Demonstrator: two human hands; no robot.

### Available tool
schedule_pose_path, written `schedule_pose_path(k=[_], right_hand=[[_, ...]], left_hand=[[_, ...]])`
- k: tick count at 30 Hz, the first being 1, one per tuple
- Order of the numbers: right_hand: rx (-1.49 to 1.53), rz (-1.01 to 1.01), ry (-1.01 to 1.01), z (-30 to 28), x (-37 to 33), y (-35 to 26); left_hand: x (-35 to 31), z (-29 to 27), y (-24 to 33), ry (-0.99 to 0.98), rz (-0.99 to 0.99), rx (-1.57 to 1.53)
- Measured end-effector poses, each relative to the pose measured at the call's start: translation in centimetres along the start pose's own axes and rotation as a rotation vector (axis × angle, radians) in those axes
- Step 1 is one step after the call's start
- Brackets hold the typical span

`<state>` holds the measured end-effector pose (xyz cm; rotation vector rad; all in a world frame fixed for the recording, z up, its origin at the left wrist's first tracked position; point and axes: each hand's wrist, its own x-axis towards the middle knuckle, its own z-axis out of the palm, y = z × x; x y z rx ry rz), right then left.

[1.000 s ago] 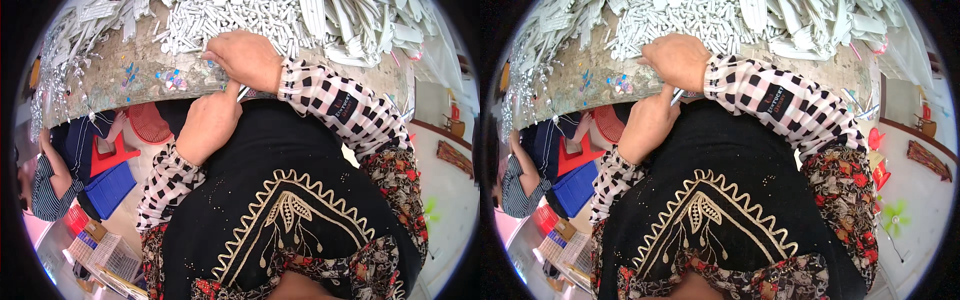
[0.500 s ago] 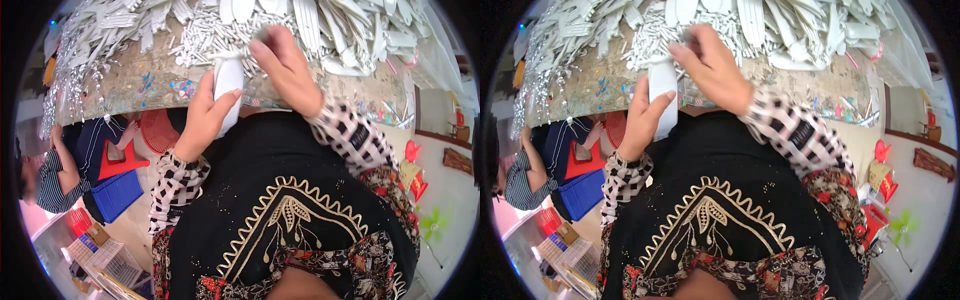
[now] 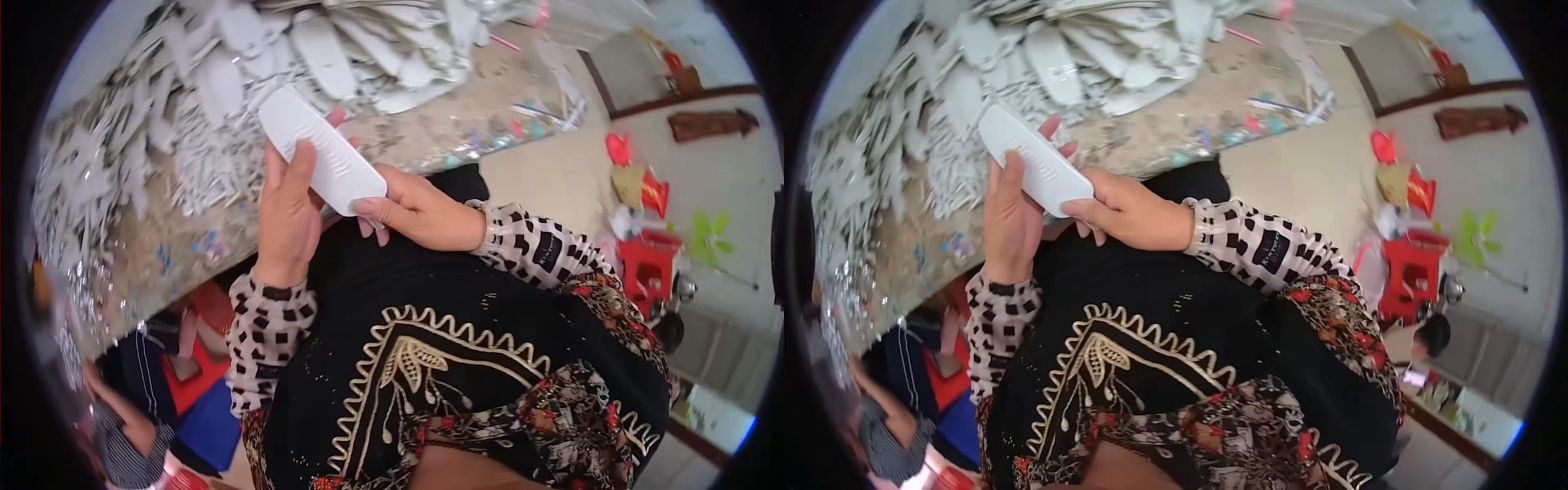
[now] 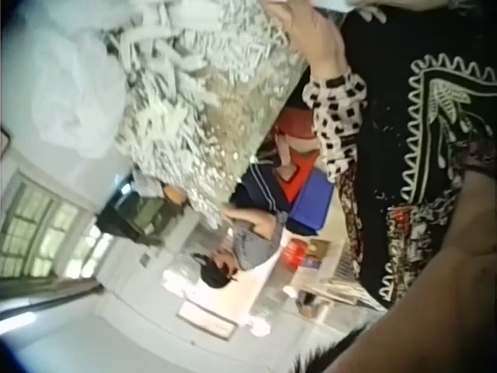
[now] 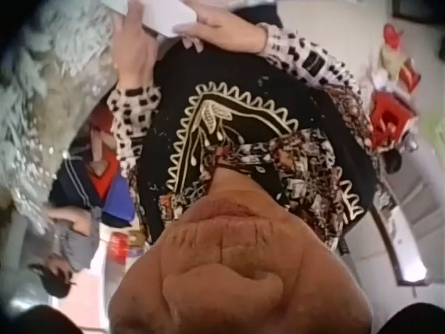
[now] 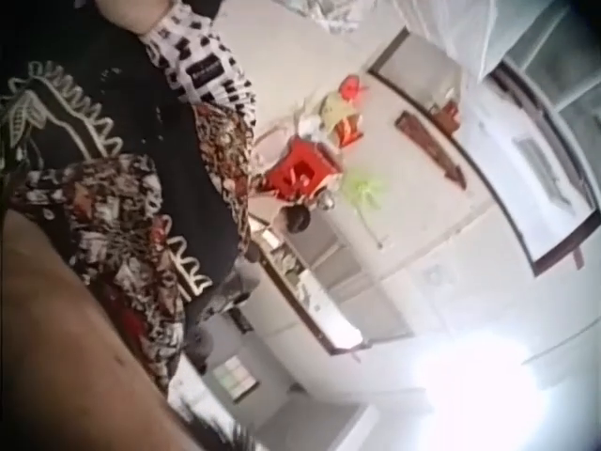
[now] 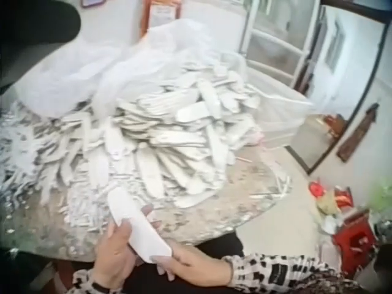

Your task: Assembling or sorting white plastic components by snapping pieces together on a table.

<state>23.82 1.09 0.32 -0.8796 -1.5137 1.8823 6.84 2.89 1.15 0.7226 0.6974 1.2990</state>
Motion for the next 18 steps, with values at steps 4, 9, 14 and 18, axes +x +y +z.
schedule_pose_path(k=[4, 9, 14, 18], right_hand=[[-0.446, 0.030, 0.458, -5.0, -4.8, 0.1], [-0.958, 0.008, 1.023, -12.9, -11.3, -1.1], [-1.059, -0.223, 1.265, -15.1, -13.0, -3.6], [-0.970, -0.332, 1.247, -14.3, -11.7, -3.7]], left_hand=[[0.3, -2.0, -1.0, -0.149, -0.206, 0.165], [-1.3, -5.5, -1.4, -0.054, -0.196, 0.345], [-2.8, -8.3, -2.4, 0.005, -0.070, 0.495], [-2.9, -8.7, -2.6, 0.025, -0.063, 0.471]])
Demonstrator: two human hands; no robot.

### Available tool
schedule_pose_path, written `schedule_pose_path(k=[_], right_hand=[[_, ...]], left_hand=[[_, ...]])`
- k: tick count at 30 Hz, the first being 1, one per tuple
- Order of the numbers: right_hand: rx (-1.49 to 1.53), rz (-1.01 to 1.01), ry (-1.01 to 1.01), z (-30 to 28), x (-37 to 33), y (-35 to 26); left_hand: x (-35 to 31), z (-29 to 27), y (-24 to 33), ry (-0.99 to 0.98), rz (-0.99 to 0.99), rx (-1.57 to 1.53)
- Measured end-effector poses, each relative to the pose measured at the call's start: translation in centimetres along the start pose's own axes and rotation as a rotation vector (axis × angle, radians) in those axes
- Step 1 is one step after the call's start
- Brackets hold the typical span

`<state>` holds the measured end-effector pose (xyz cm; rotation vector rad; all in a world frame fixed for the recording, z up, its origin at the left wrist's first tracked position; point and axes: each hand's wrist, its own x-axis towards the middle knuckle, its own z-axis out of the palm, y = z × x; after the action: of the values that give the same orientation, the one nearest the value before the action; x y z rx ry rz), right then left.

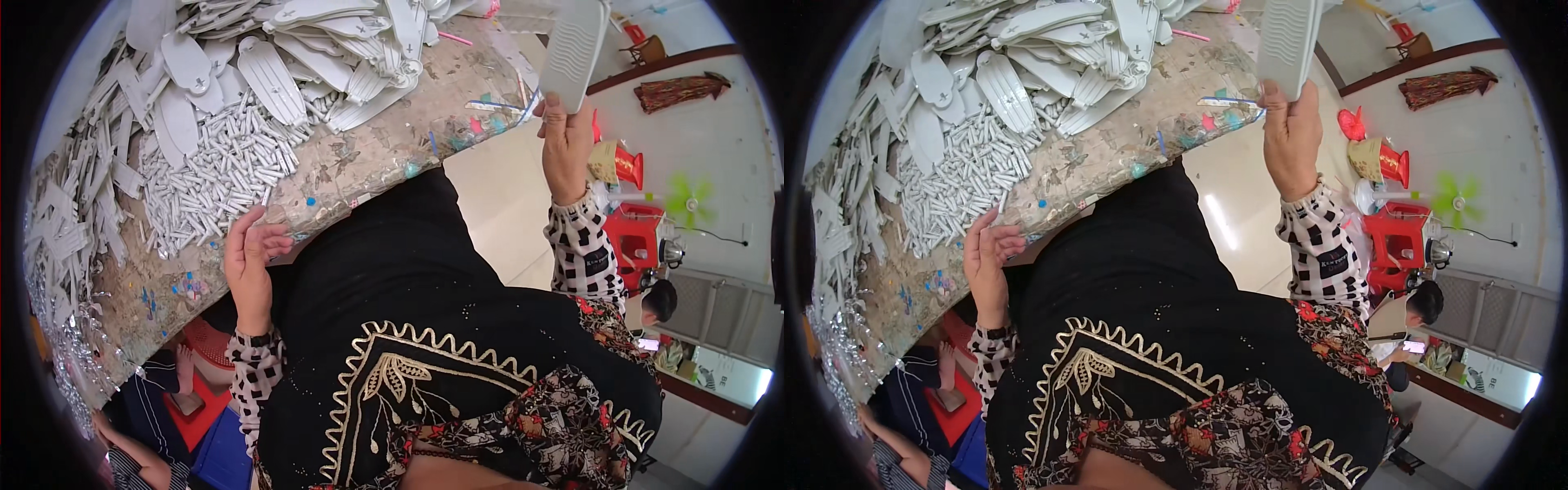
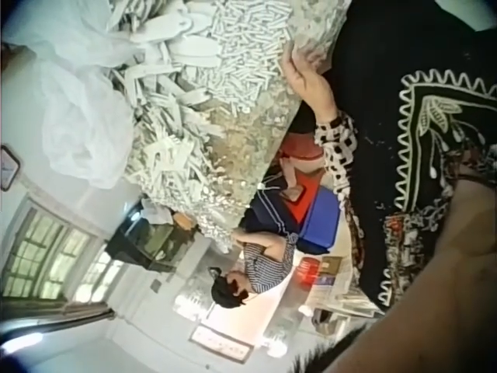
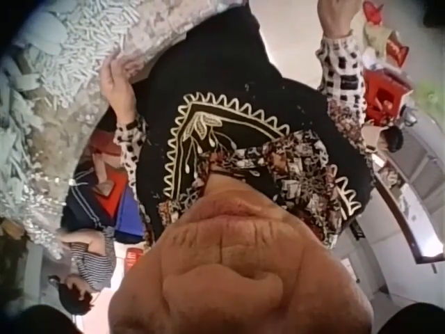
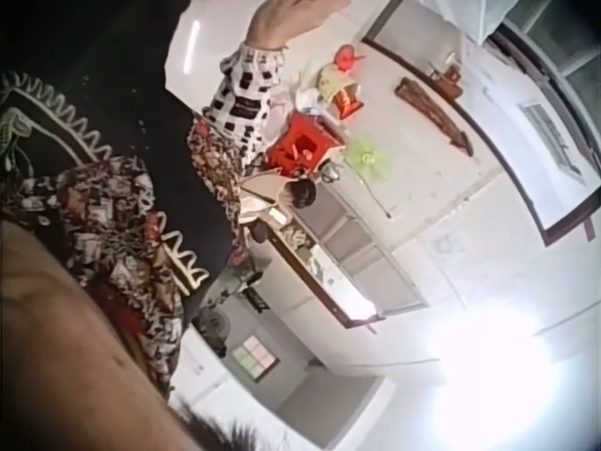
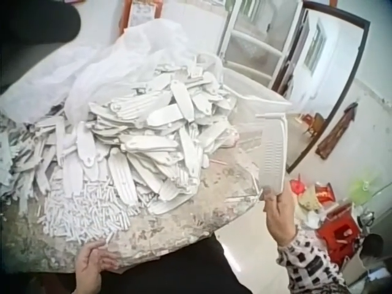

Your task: Assembling or sorting white plastic components by snapping pieces together on a table.

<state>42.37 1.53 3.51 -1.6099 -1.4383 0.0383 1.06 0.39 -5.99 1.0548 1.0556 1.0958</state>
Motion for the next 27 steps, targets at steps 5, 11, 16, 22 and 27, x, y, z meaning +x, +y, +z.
schedule_pose_path(k=[5, 11, 16, 22, 27], right_hand=[[-0.312, 0.039, -0.254, 2.3, -2.9, 4.0], [-0.052, 0.004, -0.067, 1.5, -0.5, -1.6], [0.260, -0.161, 0.143, 1.7, -1.7, -2.3], [-0.285, 0.060, -0.144, -0.6, 0.1, -2.9], [0.463, -0.200, 0.228, -0.6, 1.0, -4.5]], left_hand=[[0.1, 0.4, 0.2, -0.032, 0.010, 0.004], [0.0, 0.0, -0.4, -0.017, 0.021, 0.017], [0.2, -0.2, -0.5, -0.025, 0.035, 0.036], [-0.1, -0.2, -0.6, -0.044, 0.050, 0.058], [-0.4, -0.4, -0.9, -0.031, 0.051, 0.087]])
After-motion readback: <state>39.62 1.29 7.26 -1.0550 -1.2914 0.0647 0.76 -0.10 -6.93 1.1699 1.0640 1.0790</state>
